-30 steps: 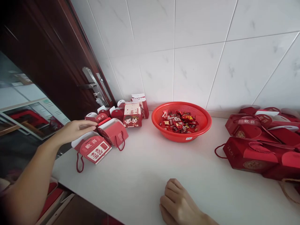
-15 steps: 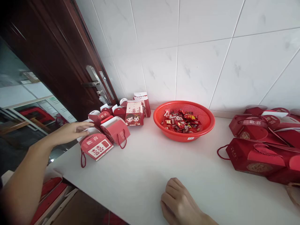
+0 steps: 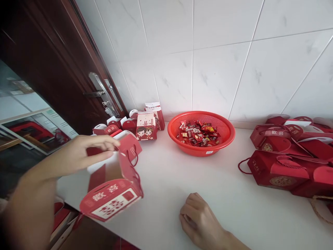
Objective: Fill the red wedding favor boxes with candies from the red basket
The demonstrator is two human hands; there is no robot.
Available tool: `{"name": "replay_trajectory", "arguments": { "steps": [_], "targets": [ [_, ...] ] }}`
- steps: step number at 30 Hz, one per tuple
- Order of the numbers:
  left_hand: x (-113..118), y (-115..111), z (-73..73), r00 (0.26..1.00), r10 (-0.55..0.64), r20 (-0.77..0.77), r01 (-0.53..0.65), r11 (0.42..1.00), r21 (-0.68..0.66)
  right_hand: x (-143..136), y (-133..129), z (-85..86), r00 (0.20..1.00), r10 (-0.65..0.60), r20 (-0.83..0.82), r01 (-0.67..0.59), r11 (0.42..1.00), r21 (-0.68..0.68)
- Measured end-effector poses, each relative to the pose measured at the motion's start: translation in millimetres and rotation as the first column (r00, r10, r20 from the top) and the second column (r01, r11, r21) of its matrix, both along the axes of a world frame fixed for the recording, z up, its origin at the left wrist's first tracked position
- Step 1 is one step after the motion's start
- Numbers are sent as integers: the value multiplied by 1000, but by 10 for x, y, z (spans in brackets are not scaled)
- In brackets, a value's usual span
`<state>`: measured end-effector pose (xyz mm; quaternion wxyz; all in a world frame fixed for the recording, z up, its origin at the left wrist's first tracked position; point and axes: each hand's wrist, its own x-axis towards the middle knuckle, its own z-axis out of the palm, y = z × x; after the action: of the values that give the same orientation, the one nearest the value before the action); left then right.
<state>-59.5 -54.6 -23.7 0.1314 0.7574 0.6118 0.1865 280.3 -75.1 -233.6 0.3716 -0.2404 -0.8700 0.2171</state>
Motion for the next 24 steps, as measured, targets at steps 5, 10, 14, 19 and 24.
{"name": "replay_trajectory", "arguments": {
  "steps": [5,10,14,19,24],
  "targets": [
    [725,401,-216,951,-308,-34,310,941,133,109,126,60,969,-228,-99,197,946,-256],
    [1204,755,-502,867,-494,-68,498,849,175,351,326,157,832,-532,-159,451,814,-365],
    [1466,857,-641,834,-542,-107,551,804,221,476,397,260,780,-580,-236,499,804,-324],
    [1689,884,-798,775,-624,-100,626,739,247,449,350,379,841,-476,-259,437,878,-194],
    [1817,888,-959,760,-647,-53,640,732,235,358,287,415,866,-468,-176,443,881,-165]
  ]
}}
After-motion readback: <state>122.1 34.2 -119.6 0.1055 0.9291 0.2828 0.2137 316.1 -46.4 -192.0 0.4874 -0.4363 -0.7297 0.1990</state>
